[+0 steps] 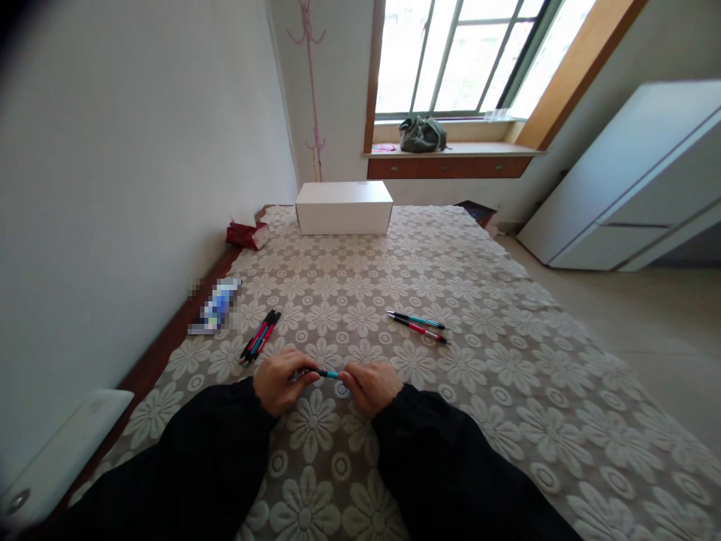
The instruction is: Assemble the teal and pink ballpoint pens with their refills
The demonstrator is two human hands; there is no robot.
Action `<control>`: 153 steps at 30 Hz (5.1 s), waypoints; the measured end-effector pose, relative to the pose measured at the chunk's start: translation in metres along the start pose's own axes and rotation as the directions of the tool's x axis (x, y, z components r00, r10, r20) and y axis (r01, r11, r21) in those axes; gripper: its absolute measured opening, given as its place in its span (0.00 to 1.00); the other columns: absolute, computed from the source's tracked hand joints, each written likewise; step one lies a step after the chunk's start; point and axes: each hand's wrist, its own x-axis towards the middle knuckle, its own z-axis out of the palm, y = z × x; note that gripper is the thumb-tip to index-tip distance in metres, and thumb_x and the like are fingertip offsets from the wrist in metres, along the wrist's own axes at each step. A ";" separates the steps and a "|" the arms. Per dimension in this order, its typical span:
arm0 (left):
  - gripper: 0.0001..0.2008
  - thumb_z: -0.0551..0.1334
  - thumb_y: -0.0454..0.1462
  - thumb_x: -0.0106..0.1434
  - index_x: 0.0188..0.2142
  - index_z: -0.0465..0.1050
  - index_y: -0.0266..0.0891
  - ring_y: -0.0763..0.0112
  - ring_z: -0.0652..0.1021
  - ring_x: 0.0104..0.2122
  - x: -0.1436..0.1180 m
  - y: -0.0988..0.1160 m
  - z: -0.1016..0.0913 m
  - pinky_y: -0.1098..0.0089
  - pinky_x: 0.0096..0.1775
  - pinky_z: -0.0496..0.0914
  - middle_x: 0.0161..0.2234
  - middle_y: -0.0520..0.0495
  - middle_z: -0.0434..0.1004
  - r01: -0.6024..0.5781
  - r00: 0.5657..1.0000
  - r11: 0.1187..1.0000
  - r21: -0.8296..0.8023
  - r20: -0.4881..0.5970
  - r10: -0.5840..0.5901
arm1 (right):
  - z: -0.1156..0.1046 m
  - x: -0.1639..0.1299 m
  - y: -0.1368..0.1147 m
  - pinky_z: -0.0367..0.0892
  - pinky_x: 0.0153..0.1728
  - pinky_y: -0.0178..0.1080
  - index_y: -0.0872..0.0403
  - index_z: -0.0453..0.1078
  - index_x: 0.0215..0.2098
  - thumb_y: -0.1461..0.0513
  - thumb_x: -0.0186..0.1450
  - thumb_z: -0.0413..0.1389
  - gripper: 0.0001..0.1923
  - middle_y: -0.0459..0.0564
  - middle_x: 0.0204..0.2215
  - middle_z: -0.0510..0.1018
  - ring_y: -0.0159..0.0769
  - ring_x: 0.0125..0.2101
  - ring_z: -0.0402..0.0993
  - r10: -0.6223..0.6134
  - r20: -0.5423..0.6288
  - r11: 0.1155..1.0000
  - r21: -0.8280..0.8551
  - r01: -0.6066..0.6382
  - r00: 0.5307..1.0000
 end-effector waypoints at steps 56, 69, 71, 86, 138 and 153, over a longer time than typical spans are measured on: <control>0.15 0.57 0.45 0.71 0.36 0.78 0.42 0.66 0.77 0.32 0.000 0.005 0.009 0.66 0.37 0.67 0.28 0.48 0.78 -0.025 0.992 0.992 0.122 0.125 0.009 | -0.003 0.001 -0.010 0.61 0.34 0.40 0.54 0.70 0.45 0.59 0.77 0.45 0.12 0.49 0.31 0.78 0.37 0.31 0.72 -0.355 -0.223 0.935 -0.056 0.351 0.908; 0.15 0.55 0.44 0.73 0.41 0.80 0.43 0.65 0.78 0.33 0.000 0.004 0.011 0.65 0.39 0.69 0.30 0.48 0.81 -0.067 0.987 0.991 0.116 0.154 0.049 | 0.001 0.001 -0.010 0.62 0.34 0.40 0.54 0.72 0.46 0.60 0.76 0.46 0.13 0.50 0.31 0.77 0.38 0.32 0.72 -0.345 -0.236 0.938 -0.060 0.341 0.908; 0.15 0.55 0.44 0.73 0.40 0.80 0.43 0.65 0.78 0.33 0.000 0.004 0.010 0.65 0.39 0.69 0.30 0.48 0.81 -0.064 0.986 0.990 0.123 0.162 0.044 | 0.000 0.001 -0.011 0.62 0.35 0.41 0.53 0.72 0.46 0.59 0.76 0.47 0.13 0.50 0.31 0.77 0.39 0.33 0.72 -0.354 -0.233 0.935 -0.084 0.343 0.906; 0.12 0.56 0.42 0.72 0.39 0.77 0.42 0.66 0.79 0.37 0.002 0.006 0.007 0.65 0.42 0.70 0.35 0.47 0.83 -0.043 0.987 0.993 0.112 0.158 0.025 | -0.002 0.001 -0.014 0.60 0.34 0.41 0.53 0.72 0.43 0.60 0.76 0.46 0.13 0.50 0.31 0.77 0.37 0.32 0.72 -0.302 -0.267 0.953 -0.117 0.280 0.915; 0.33 0.62 0.54 0.63 0.61 0.68 0.39 0.41 0.71 0.58 -0.006 -0.132 -0.128 0.50 0.55 0.68 0.61 0.35 0.72 0.800 0.593 0.407 0.441 -0.476 -0.650 | 0.006 0.002 0.003 0.69 0.39 0.38 0.51 0.72 0.47 0.68 0.70 0.49 0.12 0.51 0.37 0.77 0.38 0.37 0.74 -0.294 -0.179 0.954 0.004 0.299 0.939; 0.52 0.73 0.51 0.53 0.68 0.49 0.37 0.42 0.73 0.60 -0.010 -0.141 -0.133 0.52 0.57 0.67 0.60 0.34 0.74 0.838 0.538 0.490 0.240 -0.520 -0.664 | 0.006 0.002 0.003 0.68 0.40 0.37 0.50 0.71 0.47 0.69 0.69 0.50 0.13 0.50 0.37 0.77 0.37 0.38 0.74 -0.293 -0.167 0.954 0.006 0.298 0.941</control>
